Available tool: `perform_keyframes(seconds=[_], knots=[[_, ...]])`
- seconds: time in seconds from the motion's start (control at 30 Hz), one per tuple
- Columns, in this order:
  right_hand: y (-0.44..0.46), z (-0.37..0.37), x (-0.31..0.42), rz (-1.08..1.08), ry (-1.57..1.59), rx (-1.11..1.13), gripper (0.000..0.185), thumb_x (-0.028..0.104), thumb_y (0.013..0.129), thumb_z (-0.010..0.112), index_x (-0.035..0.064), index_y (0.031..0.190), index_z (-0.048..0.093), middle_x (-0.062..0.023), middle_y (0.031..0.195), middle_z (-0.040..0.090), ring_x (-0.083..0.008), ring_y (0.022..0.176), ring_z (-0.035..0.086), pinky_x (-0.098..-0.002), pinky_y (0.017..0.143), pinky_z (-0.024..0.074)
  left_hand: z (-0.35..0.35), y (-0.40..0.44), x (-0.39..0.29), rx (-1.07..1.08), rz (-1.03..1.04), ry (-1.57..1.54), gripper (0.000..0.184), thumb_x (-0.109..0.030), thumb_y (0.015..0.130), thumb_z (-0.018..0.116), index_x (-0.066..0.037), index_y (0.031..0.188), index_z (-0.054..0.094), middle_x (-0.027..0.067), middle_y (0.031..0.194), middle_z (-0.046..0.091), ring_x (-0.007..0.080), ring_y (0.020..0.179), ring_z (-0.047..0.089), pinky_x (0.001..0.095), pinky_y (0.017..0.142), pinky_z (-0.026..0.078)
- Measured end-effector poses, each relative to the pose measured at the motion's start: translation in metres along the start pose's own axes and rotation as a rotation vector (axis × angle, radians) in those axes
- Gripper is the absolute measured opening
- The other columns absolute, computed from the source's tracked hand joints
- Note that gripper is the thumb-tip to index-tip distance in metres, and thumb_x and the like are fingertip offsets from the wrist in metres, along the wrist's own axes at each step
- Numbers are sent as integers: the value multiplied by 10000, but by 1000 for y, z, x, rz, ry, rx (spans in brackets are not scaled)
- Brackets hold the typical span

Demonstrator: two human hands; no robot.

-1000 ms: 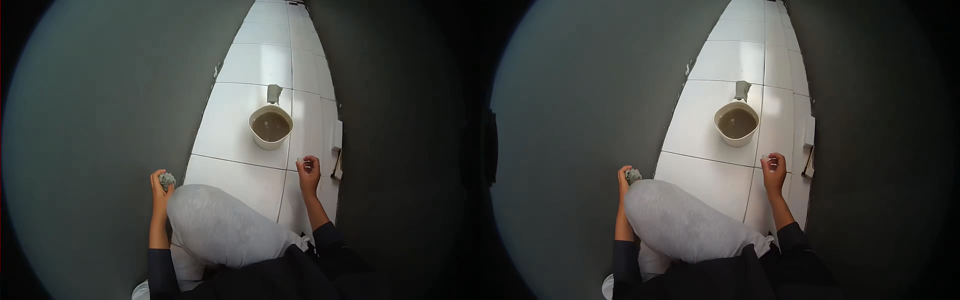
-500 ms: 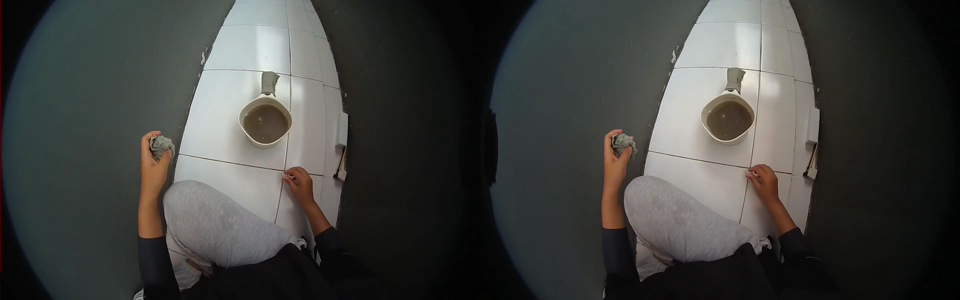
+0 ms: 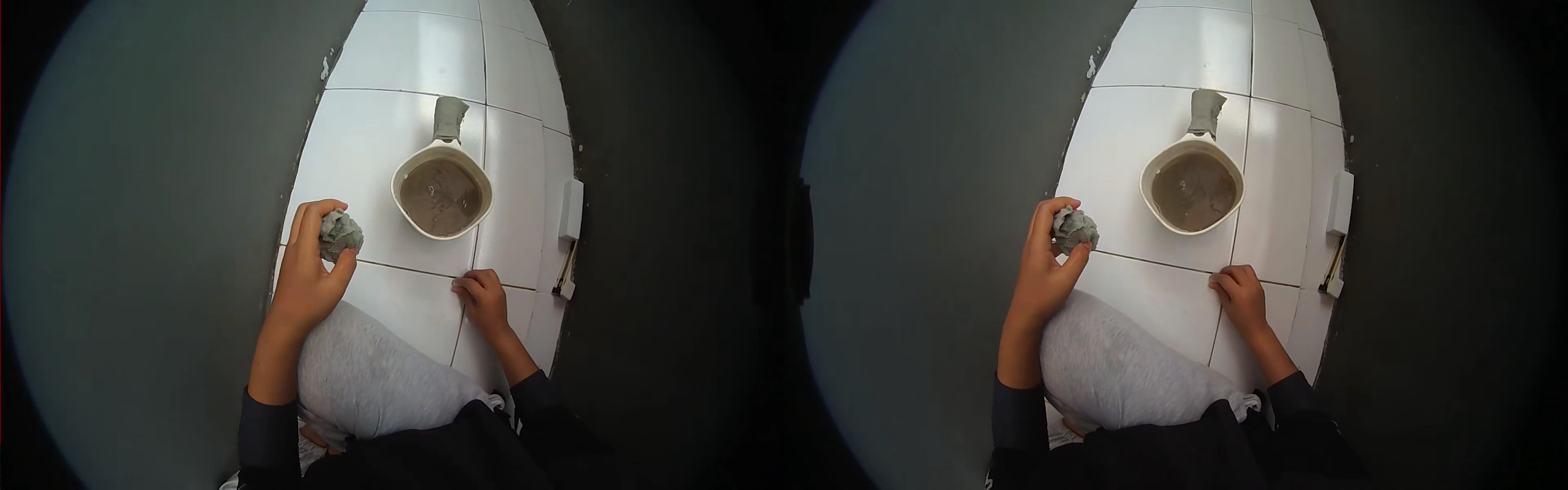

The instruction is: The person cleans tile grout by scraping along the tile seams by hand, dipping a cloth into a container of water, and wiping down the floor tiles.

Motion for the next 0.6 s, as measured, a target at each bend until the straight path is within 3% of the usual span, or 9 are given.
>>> perform_keyframes(seconds=[0.17,0.33,0.47,0.53,0.6], knots=[[23,36,27,-113,45,20,120,49,701,724,75,791,650,-45,831,612,-231,792,567,-330,674,499,12,5,-3,112,24,87,423,32,753,569,-41,1161,484,122,1092,495,265,933,576,345,796,482],[17,18,11,-93,-8,53,124,38,695,750,65,785,669,-59,828,629,-239,772,568,-336,656,493,17,4,-3,229,101,225,403,35,759,570,-45,1145,490,135,1095,499,314,932,589,376,771,499],[6,6,-1,-50,-63,72,150,19,674,756,61,788,669,-54,816,631,-232,765,569,-326,636,489,20,8,0,247,75,172,399,42,757,566,-44,1139,490,127,1090,502,313,920,595,377,763,503],[14,23,10,-83,-7,24,154,31,674,755,56,797,666,-59,834,634,-235,771,570,-331,648,491,24,12,3,245,48,106,395,36,756,573,-36,1139,506,113,1061,511,240,950,566,328,819,466],[28,43,31,-121,19,48,147,43,677,748,53,793,660,-56,860,635,-242,789,571,-336,676,492,26,13,3,247,76,132,390,37,761,571,-38,1137,497,120,1071,506,275,935,580,353,790,482]])
Point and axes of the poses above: each hand's wrist, its own y-axis towards the middle knuckle, its own z-axis out of the palm, x = y × z, the point moved 5 cm from there along y, towards the middle knuckle
